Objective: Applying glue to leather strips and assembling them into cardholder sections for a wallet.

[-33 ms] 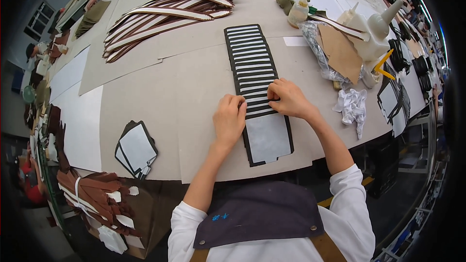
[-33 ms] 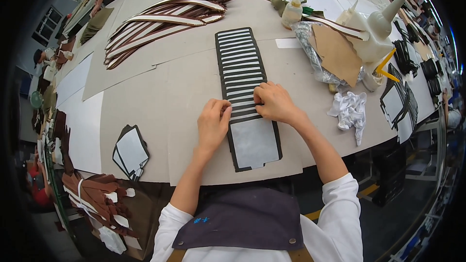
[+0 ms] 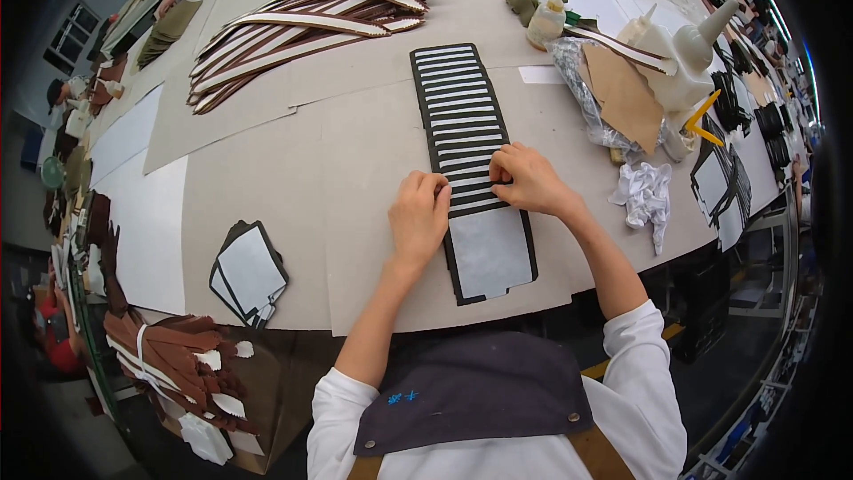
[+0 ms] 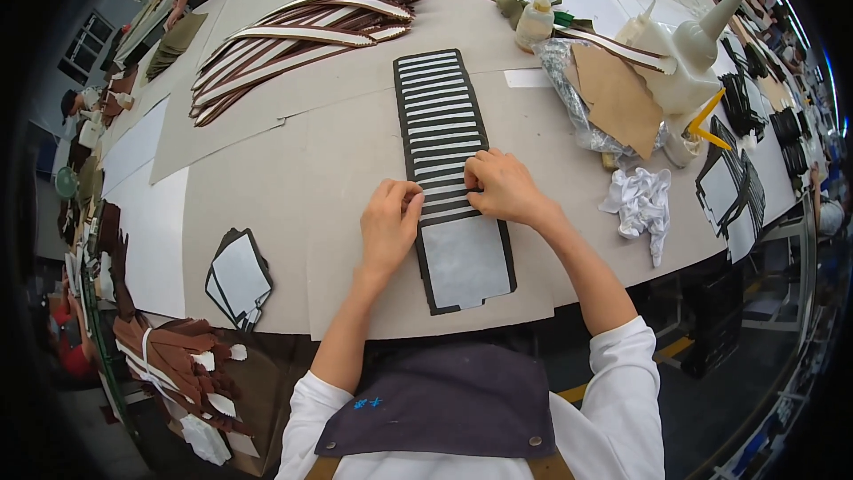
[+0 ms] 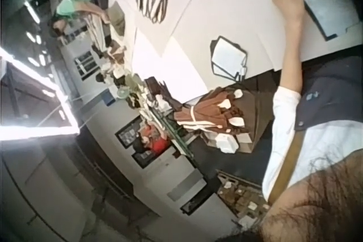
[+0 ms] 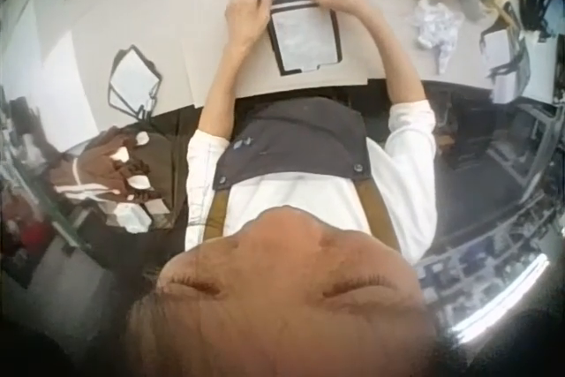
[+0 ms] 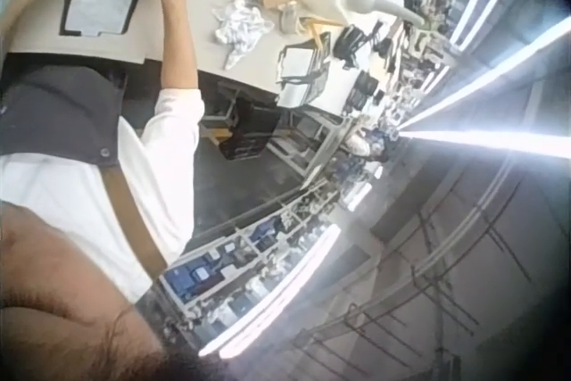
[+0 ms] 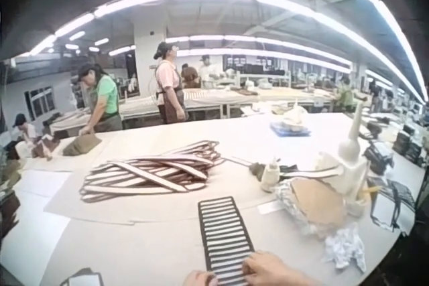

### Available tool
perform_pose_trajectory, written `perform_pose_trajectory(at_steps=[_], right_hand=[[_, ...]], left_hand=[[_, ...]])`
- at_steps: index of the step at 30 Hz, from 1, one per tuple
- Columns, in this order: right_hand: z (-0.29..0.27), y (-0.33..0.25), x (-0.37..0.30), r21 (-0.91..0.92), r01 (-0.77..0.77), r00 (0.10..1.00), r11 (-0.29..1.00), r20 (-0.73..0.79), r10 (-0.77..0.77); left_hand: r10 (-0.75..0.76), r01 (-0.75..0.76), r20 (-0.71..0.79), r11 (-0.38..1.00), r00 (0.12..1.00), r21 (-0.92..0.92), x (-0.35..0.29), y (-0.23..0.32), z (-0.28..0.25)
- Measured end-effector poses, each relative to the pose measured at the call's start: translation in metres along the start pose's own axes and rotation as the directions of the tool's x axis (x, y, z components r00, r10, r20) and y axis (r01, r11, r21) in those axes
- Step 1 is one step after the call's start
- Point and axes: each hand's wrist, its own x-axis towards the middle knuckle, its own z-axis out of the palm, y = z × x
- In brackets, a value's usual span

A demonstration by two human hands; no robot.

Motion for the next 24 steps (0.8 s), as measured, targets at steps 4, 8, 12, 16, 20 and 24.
perform_pose_trajectory(at_steps=[4, 8, 12, 16, 20, 24], right_hand=[[-0.002, -0.003, -0.004, 0.013, 0.009, 0.998, 1.0, -0.058, -0.009], [-0.001, -0.003, -0.003, 0.099, -0.034, 0.998, 0.995, -0.046, 0.038], [0.003, -0.003, -0.005, 0.238, -0.047, 0.993, 0.97, -0.098, 0.072], [0.003, 0.001, -0.01, 0.379, -0.074, 0.989, 0.922, -0.09, 0.116], [0.004, 0.004, -0.011, 0.393, -0.077, 0.989, 0.916, -0.088, 0.12], [0.006, 0.002, -0.013, 0.256, -0.093, 0.974, 0.962, -0.177, 0.142]], left_hand=[[-0.055, 0.057, 0.036, 0.996, 0.998, -0.063, 0.006, -0.005, -0.002], [-0.121, 0.141, 0.137, 0.978, 0.983, -0.151, 0.009, -0.002, -0.009], [-0.173, 0.194, 0.12, 0.96, 0.978, -0.203, 0.008, -0.002, -0.006], [-0.212, 0.23, 0.104, 0.948, 0.972, -0.22, 0.007, 0.001, -0.003], [-0.177, 0.185, 0.069, 0.974, 0.982, -0.133, 0.008, 0.003, -0.002], [-0.095, 0.096, 0.013, 0.994, 0.995, -0.055, 0.009, 0.0, 0.0]])
